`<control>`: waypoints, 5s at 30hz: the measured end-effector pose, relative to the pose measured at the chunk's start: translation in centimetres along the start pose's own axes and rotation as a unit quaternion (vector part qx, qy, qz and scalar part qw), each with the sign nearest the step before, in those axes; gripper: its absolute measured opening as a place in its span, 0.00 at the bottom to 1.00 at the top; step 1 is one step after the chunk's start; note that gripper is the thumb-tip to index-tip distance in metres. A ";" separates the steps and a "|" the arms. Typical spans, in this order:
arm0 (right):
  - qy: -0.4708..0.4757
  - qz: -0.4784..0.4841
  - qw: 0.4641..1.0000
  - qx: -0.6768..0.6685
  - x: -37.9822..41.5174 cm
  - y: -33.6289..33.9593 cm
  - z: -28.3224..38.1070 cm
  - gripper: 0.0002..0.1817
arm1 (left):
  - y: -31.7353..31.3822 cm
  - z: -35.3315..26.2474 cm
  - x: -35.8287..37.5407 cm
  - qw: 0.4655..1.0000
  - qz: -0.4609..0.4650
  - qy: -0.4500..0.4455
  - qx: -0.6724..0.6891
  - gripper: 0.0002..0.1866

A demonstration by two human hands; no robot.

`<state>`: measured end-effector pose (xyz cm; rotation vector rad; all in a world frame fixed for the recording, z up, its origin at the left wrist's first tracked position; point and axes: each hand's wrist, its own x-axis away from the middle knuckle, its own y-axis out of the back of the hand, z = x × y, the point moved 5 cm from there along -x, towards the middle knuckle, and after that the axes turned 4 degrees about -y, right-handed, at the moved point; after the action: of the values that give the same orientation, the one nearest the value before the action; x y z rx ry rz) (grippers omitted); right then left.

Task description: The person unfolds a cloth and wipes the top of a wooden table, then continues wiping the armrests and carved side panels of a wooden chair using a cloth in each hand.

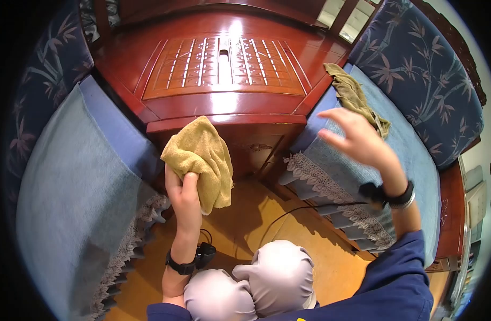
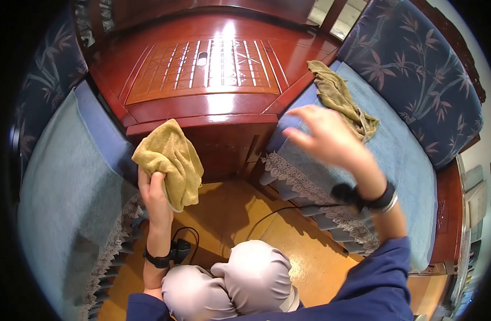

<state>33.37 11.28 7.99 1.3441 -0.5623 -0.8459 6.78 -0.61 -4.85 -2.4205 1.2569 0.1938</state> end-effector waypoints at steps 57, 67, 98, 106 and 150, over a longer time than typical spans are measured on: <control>0.230 0.170 0.817 -0.502 -13.4 0.9 10.7 0.25 | -12.1 -26.0 -21.1 0.775 0.376 -0.219 -0.458 0.18; 0.187 0.150 0.845 -0.478 -9.5 9.7 3.1 0.16 | -3.5 -27.4 -15.2 0.828 0.362 -0.022 -0.427 0.19; 0.209 0.095 0.961 -0.153 -6.5 6.5 -7.7 0.08 | -4.6 -11.2 -14.0 0.728 0.490 -0.138 -0.460 0.04; 0.142 0.265 0.941 -0.157 -2.8 4.7 -5.9 0.09 | -4.5 -9.7 -9.2 0.732 0.550 -0.056 -0.399 0.08; -0.014 -0.012 0.900 -0.436 -11.7 11.3 -11.0 0.11 | -4.6 -16.2 -21.6 0.914 0.332 -0.003 -0.232 0.12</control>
<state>37.21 27.36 18.57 0.5127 -0.1328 -0.9735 -3.10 11.31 17.75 -2.2212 2.1983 0.7663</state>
